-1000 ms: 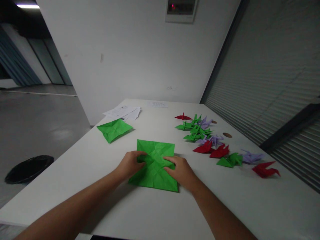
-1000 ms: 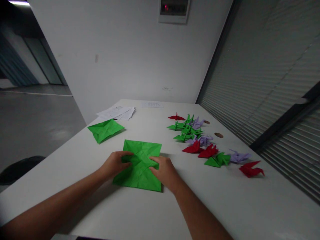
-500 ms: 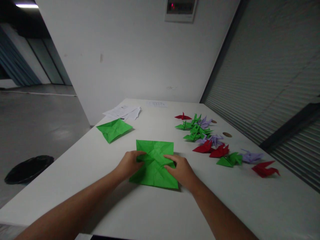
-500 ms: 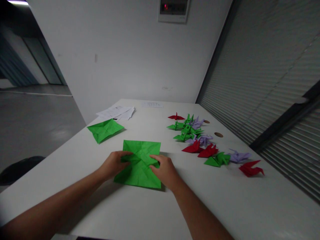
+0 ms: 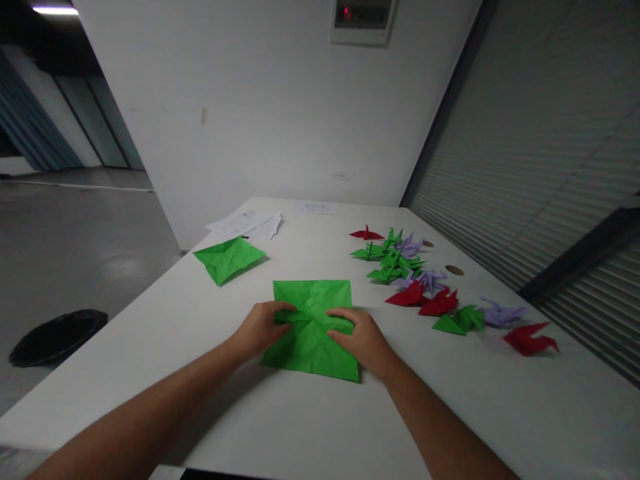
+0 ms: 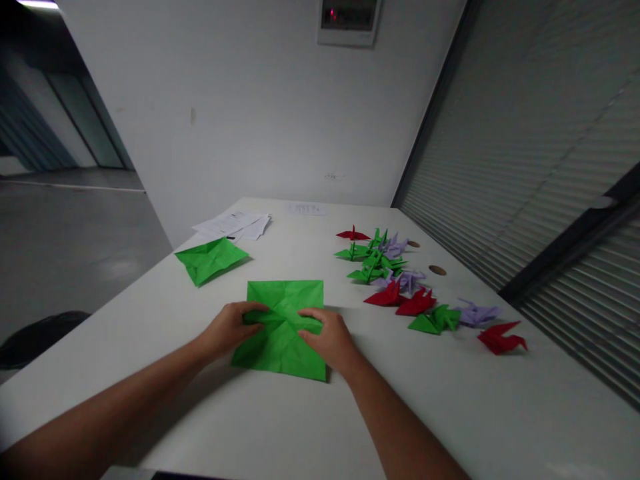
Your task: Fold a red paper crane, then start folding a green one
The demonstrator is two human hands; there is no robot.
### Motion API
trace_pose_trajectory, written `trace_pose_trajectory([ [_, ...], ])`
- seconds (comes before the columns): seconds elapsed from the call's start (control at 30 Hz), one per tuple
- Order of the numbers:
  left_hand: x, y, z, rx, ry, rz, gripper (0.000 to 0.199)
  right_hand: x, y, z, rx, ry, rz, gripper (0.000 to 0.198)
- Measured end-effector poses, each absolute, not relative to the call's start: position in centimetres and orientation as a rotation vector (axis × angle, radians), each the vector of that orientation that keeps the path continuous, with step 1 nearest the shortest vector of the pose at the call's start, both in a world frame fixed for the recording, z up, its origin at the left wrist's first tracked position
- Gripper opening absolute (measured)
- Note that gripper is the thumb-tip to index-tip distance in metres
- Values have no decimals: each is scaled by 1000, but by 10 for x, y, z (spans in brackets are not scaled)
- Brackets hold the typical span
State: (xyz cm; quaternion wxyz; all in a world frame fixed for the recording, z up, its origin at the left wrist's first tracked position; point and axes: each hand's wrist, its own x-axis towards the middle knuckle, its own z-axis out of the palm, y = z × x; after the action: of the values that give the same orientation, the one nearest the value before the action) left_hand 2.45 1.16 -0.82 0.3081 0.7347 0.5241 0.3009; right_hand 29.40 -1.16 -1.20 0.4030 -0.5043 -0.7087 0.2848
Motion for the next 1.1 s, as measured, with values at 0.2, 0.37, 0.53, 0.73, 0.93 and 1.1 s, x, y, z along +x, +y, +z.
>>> trace_pose_trajectory([
  [0.2,28,9,-7,1990,1341,749,40,293,-12,-12,-1265,-1791,755,34],
  [0.37,28,8,-4,1987,1317,759,41,294,-11,-14,-1308,-1761,743,33],
  [0.53,28,7,-2,1990,1311,777,42,295,-10,-15,-1282,-1763,752,32],
  [0.73,24,10,-1,1955,1266,756,44,302,-4,-22,-1225,-1655,784,46],
  [0.93,23,7,0,1929,1154,711,47,303,-6,-17,-1126,-1398,1149,92],
  [1.1,22,8,-4,1979,1132,656,49,303,-11,-10,-1059,-1424,1275,115],
])
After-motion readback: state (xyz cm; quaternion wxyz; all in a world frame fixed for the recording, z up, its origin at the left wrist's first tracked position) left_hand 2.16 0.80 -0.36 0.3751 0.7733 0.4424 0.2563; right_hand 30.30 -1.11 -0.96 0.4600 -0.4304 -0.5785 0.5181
